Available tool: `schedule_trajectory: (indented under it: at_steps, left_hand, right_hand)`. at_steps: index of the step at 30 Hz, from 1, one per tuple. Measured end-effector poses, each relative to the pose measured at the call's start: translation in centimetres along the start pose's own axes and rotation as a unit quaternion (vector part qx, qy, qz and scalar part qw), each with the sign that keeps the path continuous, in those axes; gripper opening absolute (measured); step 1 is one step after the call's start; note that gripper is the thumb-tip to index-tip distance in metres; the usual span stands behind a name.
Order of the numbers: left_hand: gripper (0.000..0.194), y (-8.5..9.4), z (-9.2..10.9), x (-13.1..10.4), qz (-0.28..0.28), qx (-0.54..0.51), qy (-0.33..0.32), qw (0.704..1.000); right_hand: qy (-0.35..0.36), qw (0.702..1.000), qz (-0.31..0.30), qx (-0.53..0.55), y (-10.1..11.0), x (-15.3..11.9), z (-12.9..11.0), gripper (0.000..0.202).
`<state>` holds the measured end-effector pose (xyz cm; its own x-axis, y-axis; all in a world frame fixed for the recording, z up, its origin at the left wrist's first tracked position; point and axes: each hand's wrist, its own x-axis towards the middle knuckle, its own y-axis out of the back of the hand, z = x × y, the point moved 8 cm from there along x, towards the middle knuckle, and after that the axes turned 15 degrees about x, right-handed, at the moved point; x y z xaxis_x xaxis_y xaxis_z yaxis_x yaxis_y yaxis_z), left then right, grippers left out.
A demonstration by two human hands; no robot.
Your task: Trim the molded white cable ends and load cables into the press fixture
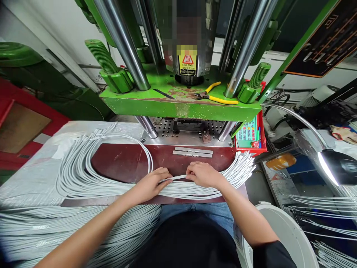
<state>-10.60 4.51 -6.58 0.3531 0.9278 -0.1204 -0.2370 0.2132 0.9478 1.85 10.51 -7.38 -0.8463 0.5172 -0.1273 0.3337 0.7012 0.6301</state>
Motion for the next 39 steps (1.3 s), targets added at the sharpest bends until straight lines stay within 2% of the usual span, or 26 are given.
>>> schedule_trajectory:
  at_steps: [6, 10, 14, 18, 21, 23, 26, 29, 32, 34, 36, 39]
  left_hand:
    - [0.029, 0.4, -1.4, 0.7, -0.021, -0.142, 0.047, 0.989]
    - [0.034, 0.0, -2.1, 0.9, -0.056, -0.19, 0.073, 0.978]
    - [0.036, -0.2, -2.1, 1.0, -0.058, -0.188, 0.078, 0.977]
    - [0.026, 0.1, -1.1, 0.8, -0.055, -0.16, 0.037, 0.985]
    - [0.019, 0.6, -0.9, 0.3, -0.025, -0.117, 0.025, 0.992]
    - [0.02, 1.2, -1.2, -0.3, 0.01, -0.095, 0.029, 0.995]
    - [0.026, 1.7, -1.5, -1.0, 0.049, -0.089, 0.028, 0.994]
    - [0.025, 1.5, -1.5, -1.1, 0.05, -0.072, 0.027, 0.996]
    - [0.023, 0.9, -1.2, -1.0, 0.031, -0.035, 0.008, 0.999]
    - [0.023, 0.6, -1.0, -1.0, 0.021, -0.017, -0.005, 1.0]
    - [0.024, 0.5, -0.9, -1.1, 0.016, -0.008, -0.014, 1.0]
    - [0.027, 1.1, -0.6, -1.5, 0.035, -0.002, -0.029, 0.999]
  right_hand:
    - [-0.014, 0.998, -0.019, 0.054, 0.4, -0.9, 0.2, 0.025]
    - [-0.012, 0.995, -0.022, 0.093, 0.9, -1.4, 0.6, 0.021]
    - [-0.031, 0.99, -0.023, 0.135, 1.3, -1.5, 1.2, 0.021]
    - [-0.02, 0.994, 0.023, 0.11, 2.4, -1.5, 0.2, 0.019]
    - [-0.003, 0.994, 0.053, 0.098, 3.1, -1.6, -0.9, 0.018]
    - [-0.001, 0.994, 0.05, 0.093, 3.3, -1.8, -1.0, 0.019]
    - [-0.02, 0.997, 0.015, 0.07, 3.1, -2.4, 0.4, 0.031]
    - [-0.069, 0.997, 0.007, 0.041, 3.4, -3.8, 3.7, 0.045]
    - [-0.116, 0.991, 0.061, 0.024, 4.7, -5.6, 6.5, 0.049]
    - [-0.124, 0.987, 0.102, 0.004, 5.6, -6.8, 6.7, 0.05]
    - [-0.113, 0.984, 0.136, -0.025, 6.4, -7.9, 5.3, 0.051]
    - [-0.088, 0.973, 0.194, -0.084, 7.8, -9.3, 1.9, 0.052]
